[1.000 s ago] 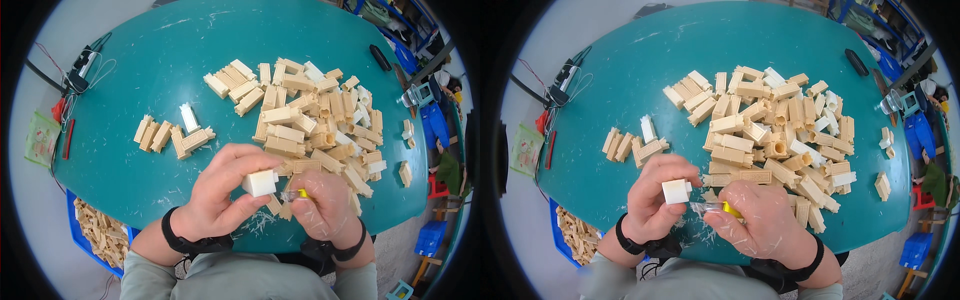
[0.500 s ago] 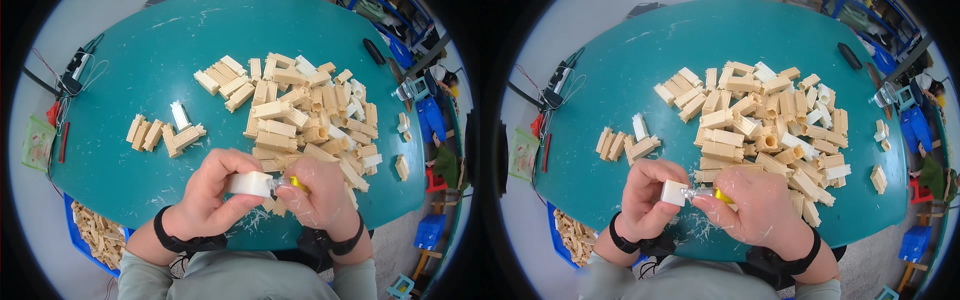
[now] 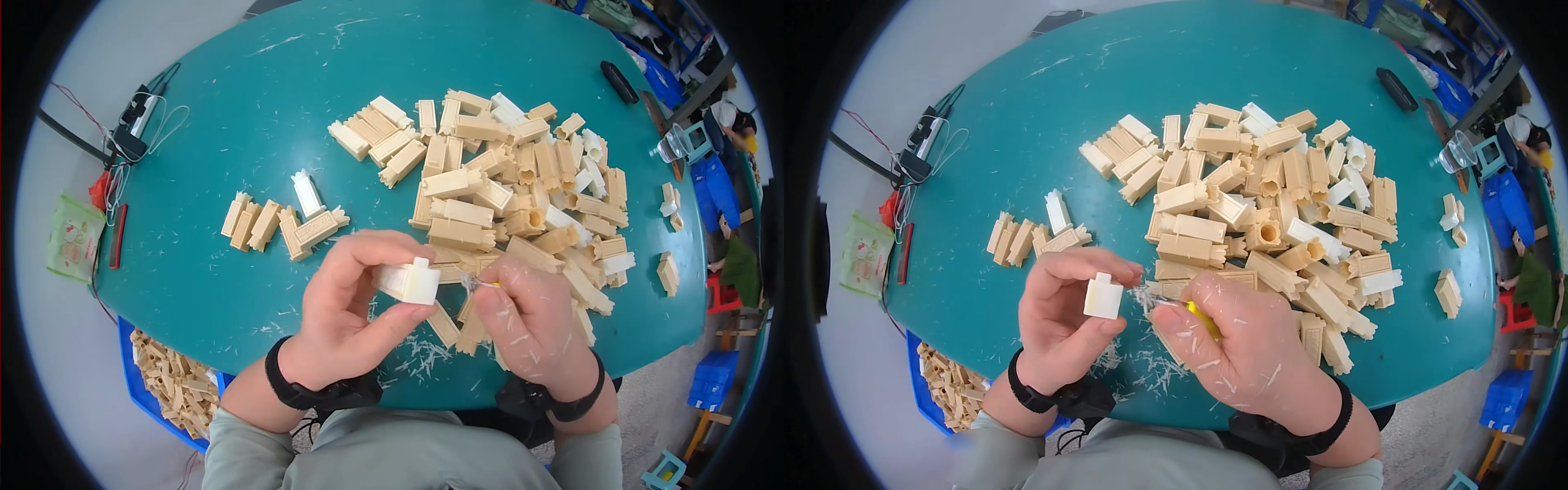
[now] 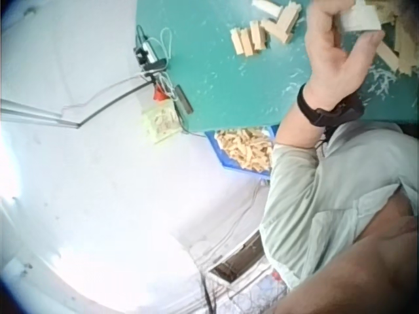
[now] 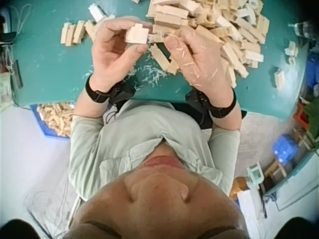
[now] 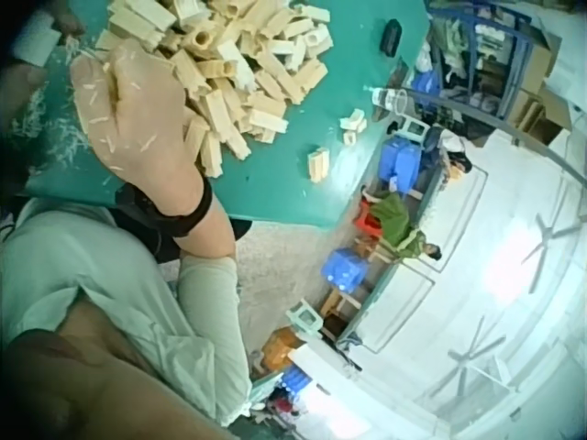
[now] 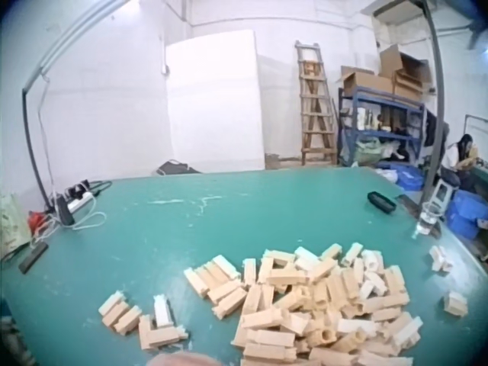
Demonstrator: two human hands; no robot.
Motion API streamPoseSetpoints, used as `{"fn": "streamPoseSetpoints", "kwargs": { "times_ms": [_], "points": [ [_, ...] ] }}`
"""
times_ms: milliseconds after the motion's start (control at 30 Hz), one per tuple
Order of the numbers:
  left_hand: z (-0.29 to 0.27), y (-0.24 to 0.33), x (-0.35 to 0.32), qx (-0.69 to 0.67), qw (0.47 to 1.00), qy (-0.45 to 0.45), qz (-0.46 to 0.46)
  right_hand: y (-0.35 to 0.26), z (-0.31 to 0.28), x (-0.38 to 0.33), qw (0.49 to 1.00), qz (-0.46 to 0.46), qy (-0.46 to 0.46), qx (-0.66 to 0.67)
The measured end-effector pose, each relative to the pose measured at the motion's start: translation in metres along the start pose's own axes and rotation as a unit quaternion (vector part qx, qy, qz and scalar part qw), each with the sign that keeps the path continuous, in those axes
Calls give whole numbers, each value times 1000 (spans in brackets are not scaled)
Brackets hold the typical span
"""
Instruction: The person carves small rectangular wooden blocks using a yellow-handled utility knife. They hold each block in their left hand and carefully shave off thin layers of wood with the knife in their right hand, creating fine wood shavings. The person works on multiple blocks sequentially, placing the finished pieces into a blue bin on the left side of the table.
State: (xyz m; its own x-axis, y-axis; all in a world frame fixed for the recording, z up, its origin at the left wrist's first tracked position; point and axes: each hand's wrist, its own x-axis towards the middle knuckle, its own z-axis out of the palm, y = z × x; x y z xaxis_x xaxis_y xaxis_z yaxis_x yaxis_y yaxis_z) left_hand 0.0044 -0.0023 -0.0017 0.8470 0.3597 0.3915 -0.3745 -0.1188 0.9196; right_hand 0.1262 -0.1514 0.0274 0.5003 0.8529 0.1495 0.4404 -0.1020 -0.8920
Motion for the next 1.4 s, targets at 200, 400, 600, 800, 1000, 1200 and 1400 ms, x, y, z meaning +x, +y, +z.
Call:
{"fn": "streamPoseSetpoints", "kwargs": {
  "times_ms": [200, 400, 600, 800, 1000, 1200, 1400],
  "points": [
    [-2, -1, -2, 161, 984, 23, 68, 8, 8, -3, 1000, -14, 3, -23],
    [-4, -1, -3, 283, 952, 9, 117, 9, 10, -3, 999, -31, 7, -25],
    [-3, -1, -1, 322, 935, 0, 149, 11, 12, -2, 997, -48, 12, -53],
    [-1, 2, 1, 275, 939, 15, 207, 16, 5, 4, 984, 37, 55, -167],
    [-1, 4, 10, 290, 957, 5, 21, 12, -2, 3, 993, 41, 103, -44],
    [-29, -4, 15, 590, 806, -23, -25, 17, -3, 6, 993, 30, 116, -12],
    [-28, -1, 15, 560, 827, -48, 6, 18, -4, 5, 992, 27, 126, 13]
  ]
}}
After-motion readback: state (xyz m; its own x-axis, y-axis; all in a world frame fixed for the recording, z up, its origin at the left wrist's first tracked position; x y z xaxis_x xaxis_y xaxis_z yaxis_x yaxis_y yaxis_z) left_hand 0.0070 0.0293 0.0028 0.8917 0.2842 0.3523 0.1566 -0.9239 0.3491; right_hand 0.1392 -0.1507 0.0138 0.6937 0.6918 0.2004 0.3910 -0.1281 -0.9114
